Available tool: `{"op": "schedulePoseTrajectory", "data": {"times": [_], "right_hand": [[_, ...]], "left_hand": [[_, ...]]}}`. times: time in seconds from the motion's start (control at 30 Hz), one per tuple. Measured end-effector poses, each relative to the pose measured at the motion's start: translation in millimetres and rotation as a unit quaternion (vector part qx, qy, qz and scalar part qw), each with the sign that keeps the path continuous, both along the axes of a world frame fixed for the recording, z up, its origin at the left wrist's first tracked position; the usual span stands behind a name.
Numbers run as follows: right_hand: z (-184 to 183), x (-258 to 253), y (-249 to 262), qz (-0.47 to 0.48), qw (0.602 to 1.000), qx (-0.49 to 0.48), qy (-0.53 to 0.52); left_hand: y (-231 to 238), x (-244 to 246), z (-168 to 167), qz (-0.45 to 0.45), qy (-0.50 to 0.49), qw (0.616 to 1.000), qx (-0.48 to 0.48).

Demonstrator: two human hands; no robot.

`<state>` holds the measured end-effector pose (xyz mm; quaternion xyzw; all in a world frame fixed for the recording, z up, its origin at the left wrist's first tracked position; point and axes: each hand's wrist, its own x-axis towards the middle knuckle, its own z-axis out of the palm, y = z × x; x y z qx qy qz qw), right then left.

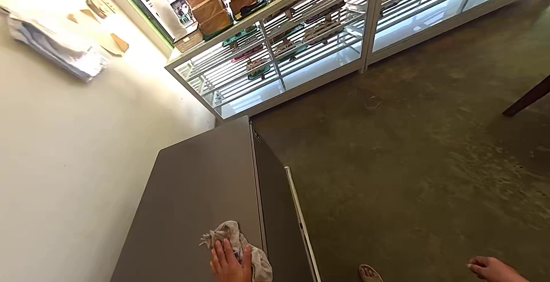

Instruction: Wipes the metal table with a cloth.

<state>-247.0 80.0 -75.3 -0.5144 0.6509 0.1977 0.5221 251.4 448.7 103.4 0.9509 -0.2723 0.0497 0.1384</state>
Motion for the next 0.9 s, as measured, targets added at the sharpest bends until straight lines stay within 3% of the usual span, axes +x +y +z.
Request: {"op": "schedulePoseTrajectory", "data": {"times": [0.17, 0.37, 0.53, 0.67, 0.9], "right_hand": [[11.7, 52.1, -47.0, -0.031, 0.999, -0.020, -0.032], [8.9, 161.1, -100.9, 0.070, 0.995, -0.019, -0.067], [18.1, 247.4, -163.0, 0.074, 0.995, -0.010, -0.067], [37.1, 288.2, -223.7, 0.096, 0.995, -0.014, -0.026], [67.2, 373.7, -314.5, -0.033, 0.997, -0.061, -0.042]], "left_hand": [[-37.4, 79.8, -2.7, 0.090, -0.003, 0.996, 0.010], [-68.4, 161.7, 8.8, 0.190, 0.021, 0.981, 0.021], [-108.9, 220.6, 7.8, 0.193, 0.016, 0.981, 0.003], [-148.2, 277.4, 4.7, 0.201, 0.013, 0.980, -0.006], [-233.1, 374.5, 8.8, 0.228, 0.025, 0.973, -0.009]]}}
